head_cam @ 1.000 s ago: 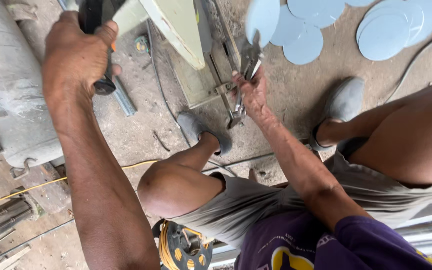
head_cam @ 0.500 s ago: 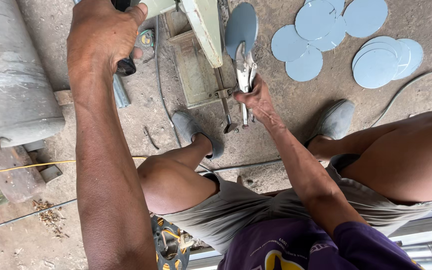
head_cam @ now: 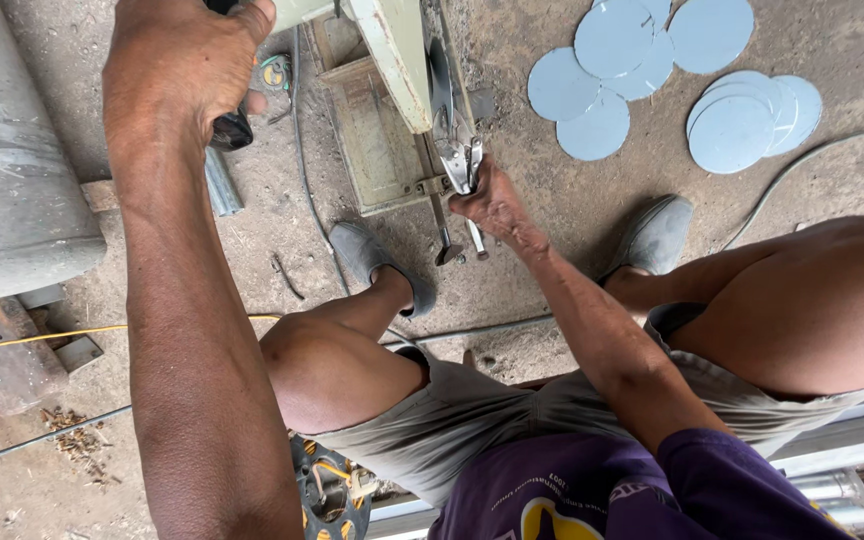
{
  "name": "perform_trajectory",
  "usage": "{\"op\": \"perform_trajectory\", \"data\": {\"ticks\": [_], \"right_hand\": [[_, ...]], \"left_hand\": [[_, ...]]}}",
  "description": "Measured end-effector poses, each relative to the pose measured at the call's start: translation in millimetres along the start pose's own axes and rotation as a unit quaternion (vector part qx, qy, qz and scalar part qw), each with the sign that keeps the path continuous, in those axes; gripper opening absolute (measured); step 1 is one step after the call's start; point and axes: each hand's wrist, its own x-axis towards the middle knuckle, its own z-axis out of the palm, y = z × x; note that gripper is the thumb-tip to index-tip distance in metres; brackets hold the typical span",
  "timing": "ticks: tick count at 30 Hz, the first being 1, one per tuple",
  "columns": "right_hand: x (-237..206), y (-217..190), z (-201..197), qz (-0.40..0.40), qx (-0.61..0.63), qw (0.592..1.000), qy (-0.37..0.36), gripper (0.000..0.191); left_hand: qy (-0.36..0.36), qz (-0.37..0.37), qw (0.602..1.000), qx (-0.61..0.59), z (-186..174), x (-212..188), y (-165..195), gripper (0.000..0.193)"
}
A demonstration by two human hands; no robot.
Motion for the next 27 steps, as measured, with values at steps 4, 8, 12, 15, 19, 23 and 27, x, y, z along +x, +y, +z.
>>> {"op": "perform_trajectory", "data": {"ticks": [4, 8, 12, 15, 19, 23, 27], "right_hand": [[-7, 8, -25, 0.133, -0.041, 0.987, -0.084, 0.040], [-9, -12, -69, 0.135, -0.267, 0.946, -0.126, 0.044], [-22, -39, -98, 0.057, -0.346, 0.927, -0.135, 0.040], [-26, -42, -87, 0.239, -0.149, 0.955, -0.087, 0.060], [-25, -23, -53, -0.281, 0.355, 0.865, -0.215, 0.082], [15, -9, -18, -0.244, 0.367, 0.886, -0.145, 0.069], [6, -6, -20, -0.040, 0.147, 0.987, -0.057, 0.073]], "left_hand": [[-0.003, -0.013, 1.000, 0.015, 0, -2, 1, 0.034], [-0.001, -0.034, 0.998, 0.053, 1, -2, -3, 0.034], [-0.003, -0.036, 0.999, 0.033, 1, -1, -4, 0.034], [-0.005, -0.045, 0.998, 0.040, -1, -2, -2, 0.034], [-0.014, -0.040, 0.998, 0.038, -1, -4, 7, 0.032], [-0.017, -0.089, 0.994, 0.066, -1, -7, 18, 0.037], [-0.030, -0.091, 0.992, 0.077, -1, -6, 21, 0.034]]}}
